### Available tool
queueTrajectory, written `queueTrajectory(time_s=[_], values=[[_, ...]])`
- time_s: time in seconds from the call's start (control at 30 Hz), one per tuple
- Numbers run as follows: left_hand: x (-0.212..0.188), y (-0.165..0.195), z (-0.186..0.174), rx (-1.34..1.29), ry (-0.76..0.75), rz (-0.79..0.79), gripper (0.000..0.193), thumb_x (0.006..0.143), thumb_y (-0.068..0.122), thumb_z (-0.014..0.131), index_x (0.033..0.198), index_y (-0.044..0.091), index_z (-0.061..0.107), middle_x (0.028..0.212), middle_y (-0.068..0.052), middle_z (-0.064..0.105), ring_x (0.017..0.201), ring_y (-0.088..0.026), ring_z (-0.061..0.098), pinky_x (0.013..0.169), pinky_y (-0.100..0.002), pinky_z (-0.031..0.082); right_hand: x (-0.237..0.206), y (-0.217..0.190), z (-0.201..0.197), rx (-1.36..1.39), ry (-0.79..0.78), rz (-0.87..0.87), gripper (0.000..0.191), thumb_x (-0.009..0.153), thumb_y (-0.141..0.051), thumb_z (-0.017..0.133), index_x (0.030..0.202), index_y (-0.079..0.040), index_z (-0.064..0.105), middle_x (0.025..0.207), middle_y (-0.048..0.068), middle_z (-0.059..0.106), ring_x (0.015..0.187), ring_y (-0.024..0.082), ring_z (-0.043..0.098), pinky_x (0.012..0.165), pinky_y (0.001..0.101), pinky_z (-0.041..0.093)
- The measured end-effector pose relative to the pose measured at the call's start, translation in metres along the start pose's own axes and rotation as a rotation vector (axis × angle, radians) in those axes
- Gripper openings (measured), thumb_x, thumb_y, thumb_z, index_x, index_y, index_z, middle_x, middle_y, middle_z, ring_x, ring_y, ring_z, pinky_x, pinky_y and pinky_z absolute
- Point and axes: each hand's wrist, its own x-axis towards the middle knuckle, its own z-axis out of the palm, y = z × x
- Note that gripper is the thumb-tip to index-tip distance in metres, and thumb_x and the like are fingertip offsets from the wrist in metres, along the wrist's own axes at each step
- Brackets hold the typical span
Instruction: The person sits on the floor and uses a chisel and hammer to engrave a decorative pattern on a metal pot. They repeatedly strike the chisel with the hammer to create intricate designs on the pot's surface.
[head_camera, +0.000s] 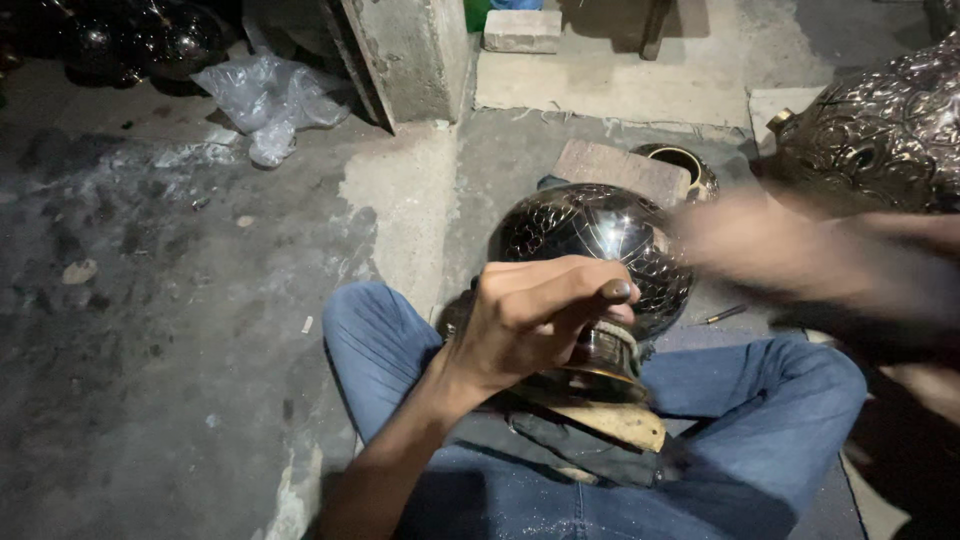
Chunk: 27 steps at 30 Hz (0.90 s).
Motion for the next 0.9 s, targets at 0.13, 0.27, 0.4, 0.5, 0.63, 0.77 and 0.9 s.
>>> queueTrajectory(time_s=[0.13, 0.27, 0.4, 0.5, 0.63, 0.77, 0.9], values=[[-0.003, -0.001, 0.002, -0.154, -0.162, -0.196, 0.031, 0.093, -0.003, 0.068, 0.122, 0.004, 0.063, 0.109, -0.009, 0.074, 0.084, -0.018, 0.076, 0.072, -0.027, 0.065, 0.01, -0.004, -0.006, 0.007, -0.03, 0.026, 0.061, 0.097, -0.035, 0.047, 0.155, -0.045, 0.028, 0.108, -0.002, 0.07, 0.08, 0.01, 0.064, 0.076, 0.0252, 0.058], [-0.005, -0.001, -0.005, 0.129, -0.083, 0.015, 0.029, 0.095, 0.005, 0.076, 0.122, 0.008, 0.065, 0.109, -0.006, 0.074, 0.094, -0.018, 0.076, 0.083, -0.029, 0.065, 0.022, -0.016, -0.018, -0.03, -0.078, 0.046, 0.06, 0.097, -0.035, 0.047, 0.154, -0.044, 0.03, 0.107, -0.003, 0.07, 0.079, 0.01, 0.064, 0.076, 0.0247, 0.057], [-0.015, -0.01, -0.005, 0.163, -0.122, -0.014, 0.028, 0.096, 0.006, 0.073, 0.123, 0.009, 0.066, 0.106, -0.008, 0.075, 0.091, -0.018, 0.075, 0.085, -0.03, 0.065, 0.015, -0.033, -0.021, -0.152, -0.181, 0.052, 0.059, 0.097, -0.036, 0.047, 0.154, -0.043, 0.031, 0.106, -0.003, 0.07, 0.077, 0.01, 0.064, 0.075, 0.0241, 0.057], [-0.023, -0.019, 0.002, 0.193, -0.181, -0.062, 0.027, 0.097, 0.007, 0.07, 0.124, 0.011, 0.067, 0.104, -0.009, 0.076, 0.089, -0.018, 0.074, 0.086, -0.03, 0.065, -0.005, -0.017, -0.002, -0.117, -0.122, 0.02, 0.059, 0.097, -0.036, 0.047, 0.153, -0.043, 0.032, 0.105, -0.003, 0.071, 0.076, 0.009, 0.063, 0.075, 0.0238, 0.057], [-0.018, -0.027, 0.012, 0.214, -0.217, -0.007, 0.027, 0.098, 0.008, 0.066, 0.125, 0.012, 0.068, 0.102, -0.011, 0.076, 0.086, -0.018, 0.073, 0.087, -0.031, 0.064, 0.0, 0.047, 0.079, -0.18, 0.066, -0.266, 0.058, 0.093, -0.042, 0.048, 0.151, -0.042, 0.046, 0.111, 0.011, 0.072, 0.074, 0.011, 0.073, 0.069, 0.026, 0.06], [-0.001, -0.021, 0.008, 0.073, -0.329, -0.161, 0.027, 0.099, 0.005, 0.06, 0.122, 0.012, 0.071, 0.096, -0.009, 0.078, 0.066, -0.013, 0.069, 0.069, -0.026, 0.062, 0.036, 0.112, 0.156, 0.563, -0.212, 0.364, 0.053, 0.105, -0.05, 0.037, 0.152, -0.027, 0.046, 0.125, 0.012, 0.064, 0.098, 0.019, 0.066, 0.084, 0.0367, 0.053], [0.014, -0.012, -0.004, 0.029, -0.24, 0.098, 0.04, 0.091, -0.004, 0.057, 0.128, 0.012, 0.061, 0.109, -0.01, 0.073, 0.08, -0.015, 0.07, 0.074, -0.024, 0.063, 0.032, 0.112, 0.175, 0.892, -0.166, 0.585, 0.051, 0.104, -0.047, 0.039, 0.15, -0.025, 0.047, 0.123, 0.013, 0.064, 0.096, 0.02, 0.066, 0.083, 0.0368, 0.053]])
